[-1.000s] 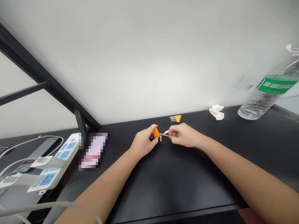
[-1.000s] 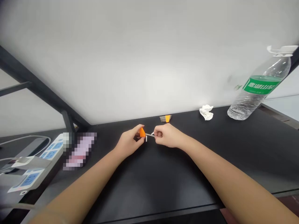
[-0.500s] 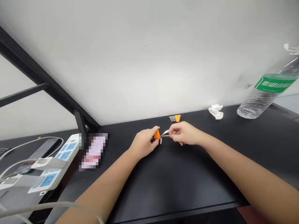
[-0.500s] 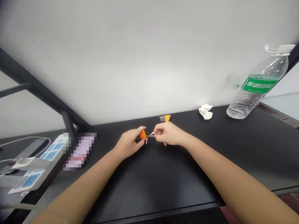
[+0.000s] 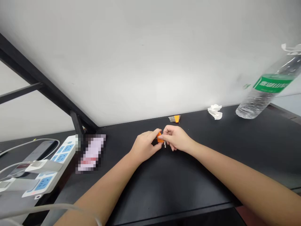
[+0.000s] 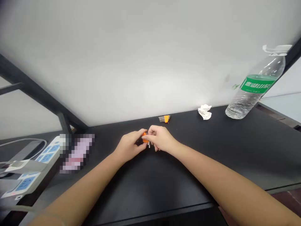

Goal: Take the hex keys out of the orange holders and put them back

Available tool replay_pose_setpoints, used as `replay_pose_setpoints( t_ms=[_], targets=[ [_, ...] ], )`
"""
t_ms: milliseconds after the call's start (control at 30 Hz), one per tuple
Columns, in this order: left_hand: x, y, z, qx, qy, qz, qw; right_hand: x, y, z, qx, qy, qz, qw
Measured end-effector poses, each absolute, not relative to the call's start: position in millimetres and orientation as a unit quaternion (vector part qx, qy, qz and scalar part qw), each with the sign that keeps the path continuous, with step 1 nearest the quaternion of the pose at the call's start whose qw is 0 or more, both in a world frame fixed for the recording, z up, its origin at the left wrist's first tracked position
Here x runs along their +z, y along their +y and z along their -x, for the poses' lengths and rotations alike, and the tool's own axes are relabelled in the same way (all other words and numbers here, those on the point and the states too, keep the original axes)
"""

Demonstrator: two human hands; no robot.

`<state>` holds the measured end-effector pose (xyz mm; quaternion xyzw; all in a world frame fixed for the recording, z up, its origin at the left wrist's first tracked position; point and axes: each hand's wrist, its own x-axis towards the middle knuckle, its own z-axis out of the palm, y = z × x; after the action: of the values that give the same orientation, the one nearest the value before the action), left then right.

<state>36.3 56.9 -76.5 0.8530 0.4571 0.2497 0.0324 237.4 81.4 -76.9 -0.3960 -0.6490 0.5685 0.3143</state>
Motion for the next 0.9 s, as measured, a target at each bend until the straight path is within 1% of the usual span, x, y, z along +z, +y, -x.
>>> replay_pose_setpoints(
  t_ms=[67, 133, 233, 367, 400, 467, 500, 533, 633, 733, 900],
  targets=[
    [-80.3, 58.5, -33.5, 0.266, 0.464, -0.844, 0.028, -75.9, 83.5, -241.2, 0.587, -0.652, 0.375, 0.301],
    [-83.6, 60.2, -30.5, 0.278, 0.465, -0.84, 0.027, -76.4, 85.4, -244.1, 0.606, -0.664, 0.346, 0.269],
    [-85.7, 61.8, -27.6, 0.278, 0.452, -0.848, 0.024, -79.1, 86.0, -244.7, 0.578, -0.698, 0.348, 0.239],
    [-84.4, 62.6, -27.3, 0.284, 0.461, -0.84, 0.032, -77.1, 90.5, -251.0, 0.466, -0.76, 0.391, 0.228],
    [-83.8, 62.8, -27.4, 0.288, 0.471, -0.833, 0.04, -75.4, 94.0, -255.6, 0.416, -0.783, 0.403, 0.226],
    [-83.0, 63.6, -27.5, 0.294, 0.488, -0.82, 0.062, -72.5, 103.5, -267.3, 0.277, -0.834, 0.426, 0.215],
    [-82.8, 64.2, -27.4, 0.296, 0.492, -0.815, 0.075, -71.8, 108.6, -273.4, 0.21, -0.856, 0.433, 0.188],
    [-82.9, 64.8, -27.2, 0.297, 0.495, -0.812, 0.086, -71.8, 113.3, -278.8, 0.169, -0.87, 0.435, 0.157],
    [-83.7, 66.5, -26.2, 0.296, 0.499, -0.807, 0.11, -74.6, 121.6, -287.2, 0.13, -0.886, 0.433, 0.108],
    [-84.6, 66.7, -25.6, 0.292, 0.498, -0.808, 0.117, -77.1, 120.9, -284.6, 0.121, -0.887, 0.435, 0.094],
    [-84.8, 66.0, -25.7, 0.289, 0.491, -0.816, 0.1, -75.1, 112.9, -277.7, 0.093, -0.889, 0.443, 0.066]
  ],
)
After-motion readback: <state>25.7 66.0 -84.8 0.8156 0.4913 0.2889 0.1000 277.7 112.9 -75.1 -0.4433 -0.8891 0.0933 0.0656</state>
